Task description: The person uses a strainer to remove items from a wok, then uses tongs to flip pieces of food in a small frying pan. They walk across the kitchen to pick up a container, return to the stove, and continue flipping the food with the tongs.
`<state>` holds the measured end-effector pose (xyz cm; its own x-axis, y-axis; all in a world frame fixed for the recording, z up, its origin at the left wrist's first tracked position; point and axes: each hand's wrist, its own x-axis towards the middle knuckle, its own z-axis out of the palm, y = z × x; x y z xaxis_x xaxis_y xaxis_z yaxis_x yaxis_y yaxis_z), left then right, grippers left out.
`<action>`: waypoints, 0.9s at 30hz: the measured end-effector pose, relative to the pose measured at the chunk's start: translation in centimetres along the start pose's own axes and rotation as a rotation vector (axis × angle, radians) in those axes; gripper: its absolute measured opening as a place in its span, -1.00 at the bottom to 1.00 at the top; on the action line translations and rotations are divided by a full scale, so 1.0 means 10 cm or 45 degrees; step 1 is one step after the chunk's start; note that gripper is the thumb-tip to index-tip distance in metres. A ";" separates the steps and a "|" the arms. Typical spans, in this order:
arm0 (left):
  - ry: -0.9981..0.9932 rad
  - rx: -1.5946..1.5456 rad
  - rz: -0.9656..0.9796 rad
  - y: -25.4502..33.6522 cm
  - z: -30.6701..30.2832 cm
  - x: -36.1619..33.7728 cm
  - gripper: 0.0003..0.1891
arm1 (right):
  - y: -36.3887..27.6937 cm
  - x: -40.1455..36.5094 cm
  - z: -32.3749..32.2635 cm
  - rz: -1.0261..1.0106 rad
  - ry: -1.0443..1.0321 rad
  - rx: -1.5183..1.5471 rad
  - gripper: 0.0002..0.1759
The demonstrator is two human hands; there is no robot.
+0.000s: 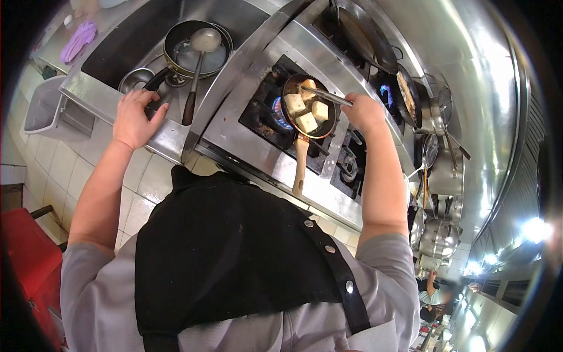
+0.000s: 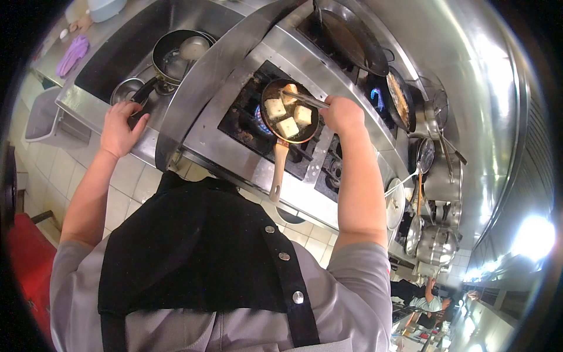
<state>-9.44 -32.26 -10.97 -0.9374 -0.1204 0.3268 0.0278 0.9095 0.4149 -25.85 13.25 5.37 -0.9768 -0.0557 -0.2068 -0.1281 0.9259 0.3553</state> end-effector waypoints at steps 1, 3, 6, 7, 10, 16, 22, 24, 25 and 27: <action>-0.005 0.003 -0.002 0.00 0.00 0.00 -0.68 | 0.00 0.01 0.01 0.004 -0.009 -0.005 -0.58; 0.005 0.009 0.001 0.00 0.00 0.00 -0.68 | -0.01 0.00 0.00 0.009 -0.020 -0.008 -0.57; 0.025 0.004 0.013 0.01 0.00 0.00 -0.68 | 0.00 0.01 0.03 0.013 -0.021 -0.024 -0.56; 0.033 -0.001 0.019 0.01 0.00 0.00 -0.68 | 0.01 0.01 0.04 0.015 -0.018 -0.031 -0.56; 0.014 0.020 0.014 0.02 -0.01 0.00 -0.68 | -0.01 -0.02 0.01 0.027 -0.003 -0.063 -0.57; 0.050 0.021 0.045 -0.01 0.02 0.00 -0.67 | -0.02 -0.09 -0.10 0.018 0.033 -0.087 -0.56; -0.036 -0.023 -0.035 0.04 -0.02 0.01 -0.66 | 0.29 -0.38 -0.31 0.020 0.190 0.043 -0.55; -0.016 -0.025 0.000 0.01 0.00 0.01 -0.66 | 0.43 -0.44 -0.25 0.055 0.123 0.070 -0.56; -0.003 -0.028 0.016 -0.01 0.02 0.01 -0.66 | 0.47 -0.47 -0.15 0.096 0.079 0.078 -0.57; -0.013 -0.027 0.005 0.00 0.02 0.01 -0.66 | 0.48 -0.59 0.00 0.114 0.038 0.067 -0.56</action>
<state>-9.62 -32.24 -11.08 -0.9407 -0.1130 0.3199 0.0385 0.9012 0.4317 -20.70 18.03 8.26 -0.9887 0.0180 -0.1490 -0.0314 0.9461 0.3225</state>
